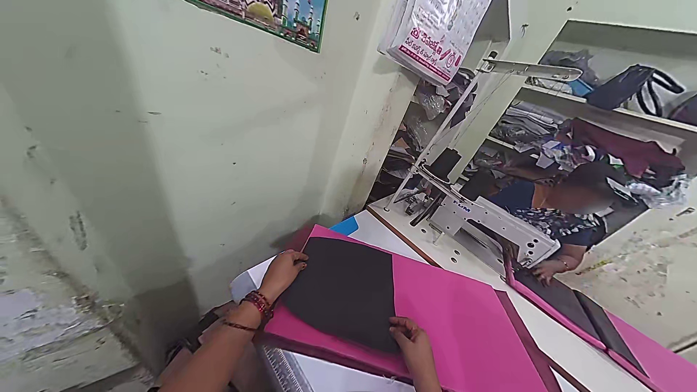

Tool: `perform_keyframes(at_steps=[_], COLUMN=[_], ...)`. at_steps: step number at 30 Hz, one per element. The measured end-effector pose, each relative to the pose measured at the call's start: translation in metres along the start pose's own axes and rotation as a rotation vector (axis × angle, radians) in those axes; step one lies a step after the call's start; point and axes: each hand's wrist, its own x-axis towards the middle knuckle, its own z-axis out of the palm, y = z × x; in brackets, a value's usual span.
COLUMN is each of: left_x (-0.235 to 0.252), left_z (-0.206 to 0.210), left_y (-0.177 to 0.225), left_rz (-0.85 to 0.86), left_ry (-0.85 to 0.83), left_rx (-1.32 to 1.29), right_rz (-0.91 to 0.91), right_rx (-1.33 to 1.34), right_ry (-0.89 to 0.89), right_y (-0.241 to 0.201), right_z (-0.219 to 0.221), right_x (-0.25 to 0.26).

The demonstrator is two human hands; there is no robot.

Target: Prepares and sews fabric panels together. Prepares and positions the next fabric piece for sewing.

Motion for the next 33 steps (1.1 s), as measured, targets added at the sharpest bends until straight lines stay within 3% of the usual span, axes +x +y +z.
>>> perform_keyframes(at_steps=[8,16,33], left_x=[0.006,0.006,0.004], left_z=[0.001,0.004,0.012], left_y=[-0.003,-0.007,-0.01], left_rz=[-0.001,0.027,0.065], left_ry=[0.025,0.027,0.061], left_rx=[-0.011,-0.025,0.003], right_rz=[0.045,0.07,-0.052], right_rx=[0.055,-0.058,-0.078], right_ry=[0.055,0.05,0.112], right_y=[0.003,0.003,0.011], right_z=[0.003,0.003,0.005], right_x=[0.002,0.003,-0.001])
